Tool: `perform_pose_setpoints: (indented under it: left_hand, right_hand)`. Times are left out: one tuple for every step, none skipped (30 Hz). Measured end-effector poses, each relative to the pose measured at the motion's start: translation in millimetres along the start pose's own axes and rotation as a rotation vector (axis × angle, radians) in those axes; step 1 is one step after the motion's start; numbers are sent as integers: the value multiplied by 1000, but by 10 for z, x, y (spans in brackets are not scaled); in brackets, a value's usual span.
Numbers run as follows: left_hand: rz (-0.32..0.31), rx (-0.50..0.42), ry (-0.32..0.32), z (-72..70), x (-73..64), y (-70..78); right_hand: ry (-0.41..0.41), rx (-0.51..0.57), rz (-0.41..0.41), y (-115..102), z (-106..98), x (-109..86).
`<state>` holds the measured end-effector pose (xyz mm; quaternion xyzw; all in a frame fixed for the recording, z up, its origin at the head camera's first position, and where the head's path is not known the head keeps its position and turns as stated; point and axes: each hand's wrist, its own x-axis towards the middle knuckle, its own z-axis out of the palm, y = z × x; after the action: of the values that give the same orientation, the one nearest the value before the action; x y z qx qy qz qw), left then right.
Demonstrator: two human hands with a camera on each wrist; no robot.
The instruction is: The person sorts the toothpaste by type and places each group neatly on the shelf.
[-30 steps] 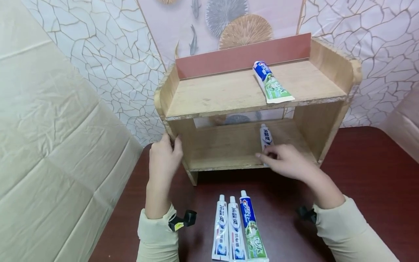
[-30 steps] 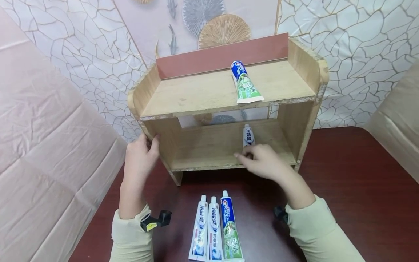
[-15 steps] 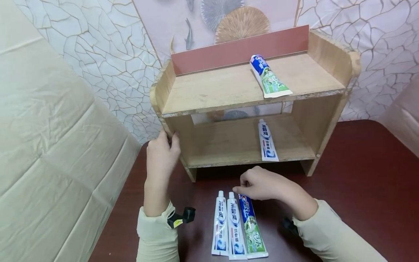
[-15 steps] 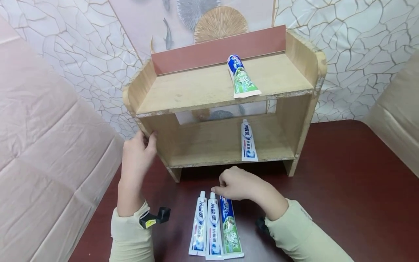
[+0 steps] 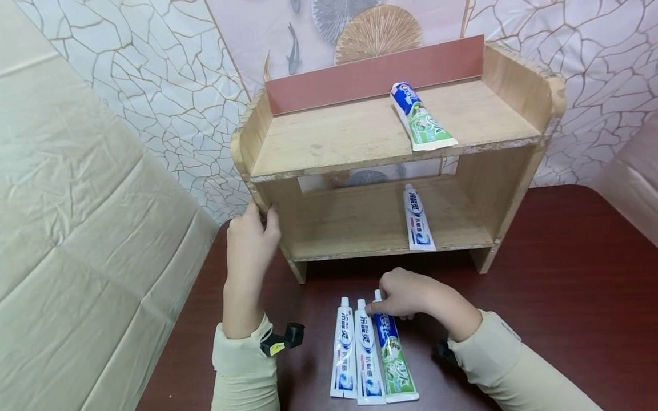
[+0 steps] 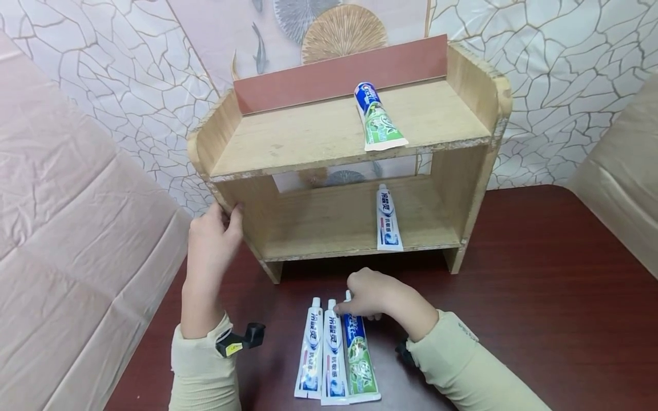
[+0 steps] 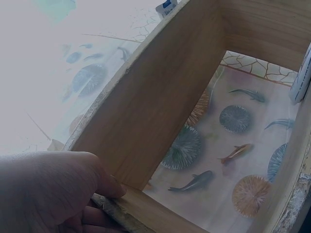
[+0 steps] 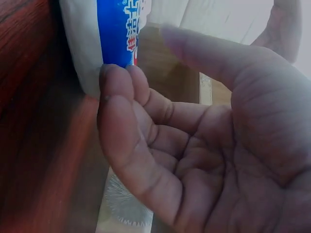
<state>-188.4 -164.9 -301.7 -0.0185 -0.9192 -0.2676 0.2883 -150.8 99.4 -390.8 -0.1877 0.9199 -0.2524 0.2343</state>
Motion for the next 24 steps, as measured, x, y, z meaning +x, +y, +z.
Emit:
perform_pose_setpoints:
  left_hand:
    - [-1,0,-3,0,-1,0]
    - [-2,0,-6,0,-2,-1]
    - [-3,0,-9,0,-3,-3]
    - [-5,-1,-12,-2,-5,-4]
    - [-6,-2,-14,-1,-6,-5]
    - [-6,-3,-17,1,-5,-6]
    - [-6,-4,-18,1,-6,-4]
    - [-4,-6,-19,2,-5,-4]
    - [-2,-8,-19,3,-4,-3]
    - [2,-11,-19,4,-3,-6]
    - [4,-13,-19,5,-2,-6]
    - [6,-15,-18,5,-2,-7]
    - [7,-15,-17,5,-2,-7]
    - [7,-16,-17,5,-2,-8]
    - [7,-15,-17,3,-2,-9]
    - [6,-13,-16,5,-2,-8]
    - [5,-12,-16,5,-3,-4]
    - [5,-12,-17,6,-3,-3]
    - [5,-13,-17,6,-3,-2]
    - [4,-13,-17,6,-3,-1]
    - [3,-12,-17,5,-3,0]
    - [2,-12,-17,4,-4,1]
    - [1,-11,-17,3,-6,1]
    - [-2,-10,-18,2,-8,2]
  right_hand:
    - [-11,-8,20,0,6,-3]
    - [-25,-18,37,-1,13,-10]
    - [-42,-22,53,-2,23,-16]
    - [-58,-28,71,-1,33,-20]
    - [-76,-32,87,0,44,-24]
    - [-90,-34,98,1,55,-25]
    - [-105,-33,112,4,65,-27]
    - [-115,-28,120,6,72,-28]
    - [-121,-24,127,10,76,-25]
    - [-124,-21,134,13,80,-22]
    - [-126,-16,140,18,83,-19]
    - [-128,-9,146,23,85,-14]
    - [-130,-1,150,29,87,-8]
    - [-129,6,152,35,90,-2]
    - [-126,14,153,42,93,7]
    - [-123,20,153,51,98,13]
    - [-119,27,154,60,103,21]
    - [-114,31,153,68,109,30]
    - [-108,35,153,74,115,38]
    - [-103,34,152,79,120,45]
    - [-99,33,152,84,124,52]
    - [-97,30,153,87,128,58]
    - [-95,27,153,89,131,62]
    - [-94,24,151,92,135,65]
